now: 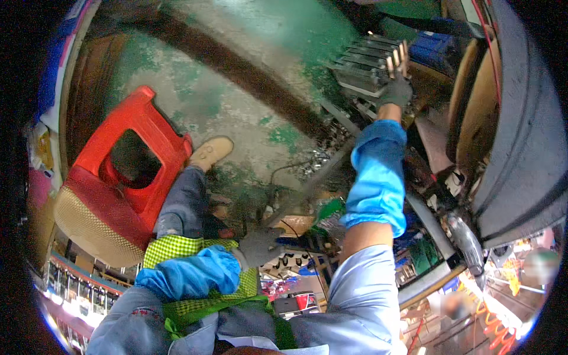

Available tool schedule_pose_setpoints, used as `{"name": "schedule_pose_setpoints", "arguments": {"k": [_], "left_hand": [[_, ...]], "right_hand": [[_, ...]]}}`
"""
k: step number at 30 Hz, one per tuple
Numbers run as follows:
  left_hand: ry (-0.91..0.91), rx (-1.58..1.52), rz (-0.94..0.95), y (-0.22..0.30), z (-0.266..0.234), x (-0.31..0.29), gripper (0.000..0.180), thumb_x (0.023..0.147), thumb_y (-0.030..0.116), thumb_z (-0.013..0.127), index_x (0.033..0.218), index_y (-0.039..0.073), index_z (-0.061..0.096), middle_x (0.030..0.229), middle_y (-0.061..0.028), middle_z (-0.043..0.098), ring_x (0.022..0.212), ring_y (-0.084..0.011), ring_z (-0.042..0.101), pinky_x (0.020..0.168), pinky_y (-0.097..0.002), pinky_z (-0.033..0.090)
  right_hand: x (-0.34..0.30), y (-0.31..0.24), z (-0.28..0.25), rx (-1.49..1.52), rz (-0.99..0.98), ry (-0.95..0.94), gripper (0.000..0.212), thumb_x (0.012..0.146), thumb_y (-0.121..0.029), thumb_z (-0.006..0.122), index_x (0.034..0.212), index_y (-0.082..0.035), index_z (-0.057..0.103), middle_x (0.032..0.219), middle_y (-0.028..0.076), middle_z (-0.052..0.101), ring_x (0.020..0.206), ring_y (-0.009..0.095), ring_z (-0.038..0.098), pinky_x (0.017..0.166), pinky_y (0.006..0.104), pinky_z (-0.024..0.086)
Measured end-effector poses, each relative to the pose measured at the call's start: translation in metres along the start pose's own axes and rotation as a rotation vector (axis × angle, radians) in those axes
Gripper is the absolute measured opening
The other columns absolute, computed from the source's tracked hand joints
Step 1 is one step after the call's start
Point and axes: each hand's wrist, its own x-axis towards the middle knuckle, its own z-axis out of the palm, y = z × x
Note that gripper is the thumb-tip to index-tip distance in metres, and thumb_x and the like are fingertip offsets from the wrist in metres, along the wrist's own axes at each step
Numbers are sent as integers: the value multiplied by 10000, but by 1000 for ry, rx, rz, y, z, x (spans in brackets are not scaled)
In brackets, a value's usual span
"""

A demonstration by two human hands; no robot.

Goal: Assembling electronic components using a power screwdriver and wrench in a factory setting.

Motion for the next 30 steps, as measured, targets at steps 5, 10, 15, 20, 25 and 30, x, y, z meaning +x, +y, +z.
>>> {"name": "schedule_pose_setpoints", "arguments": {"k": [5,10,15,20,25,30], "left_hand": [[71,71,-23,-8,-3,-6,600,838,456,593,1277,60,492,870,-223,651,737,-406,635,673,-485,509],[153,168,-16,-16,13,-10,581,814,408,599,1262,52,501,863,-232,646,812,-405,644,715,-500,505],[-96,362,-19,-78,47,-8,439,802,333,628,1117,28,608,1108,-213,620,973,-377,618,819,-469,494],[-32,379,0,-64,15,-31,423,813,326,624,1121,37,609,1082,-209,632,977,-369,620,825,-452,496],[79,426,-57,-37,-4,-141,407,823,319,619,1125,46,610,1056,-205,643,981,-361,622,831,-435,497],[210,554,-76,72,9,-225,392,833,313,615,1128,55,611,1030,-201,655,985,-353,624,837,-418,499]], "right_hand": [[-102,-31,69,200,-108,-419,554,936,-275,502,1415,-52,337,1412,106,415,1206,248,506,945,408,485],[-234,10,91,-746,-215,-308,264,852,-109,559,1101,-20,562,1013,165,639,901,286,628,686,360,523],[-375,-13,126,-381,148,-338,179,782,-146,648,861,-20,548,809,118,609,694,180,567,657,346,478],[-474,-86,91,-643,105,-389,250,774,-225,643,899,-21,570,765,110,592,712,204,591,671,356,466],[-540,-216,37,-448,242,-525,242,793,-246,618,939,-66,551,839,181,629,807,357,629,716,418,480],[-598,-358,-63,-146,258,-428,180,835,-152,632,915,-30,527,731,31,557,638,74,505,564,247,422]]}}
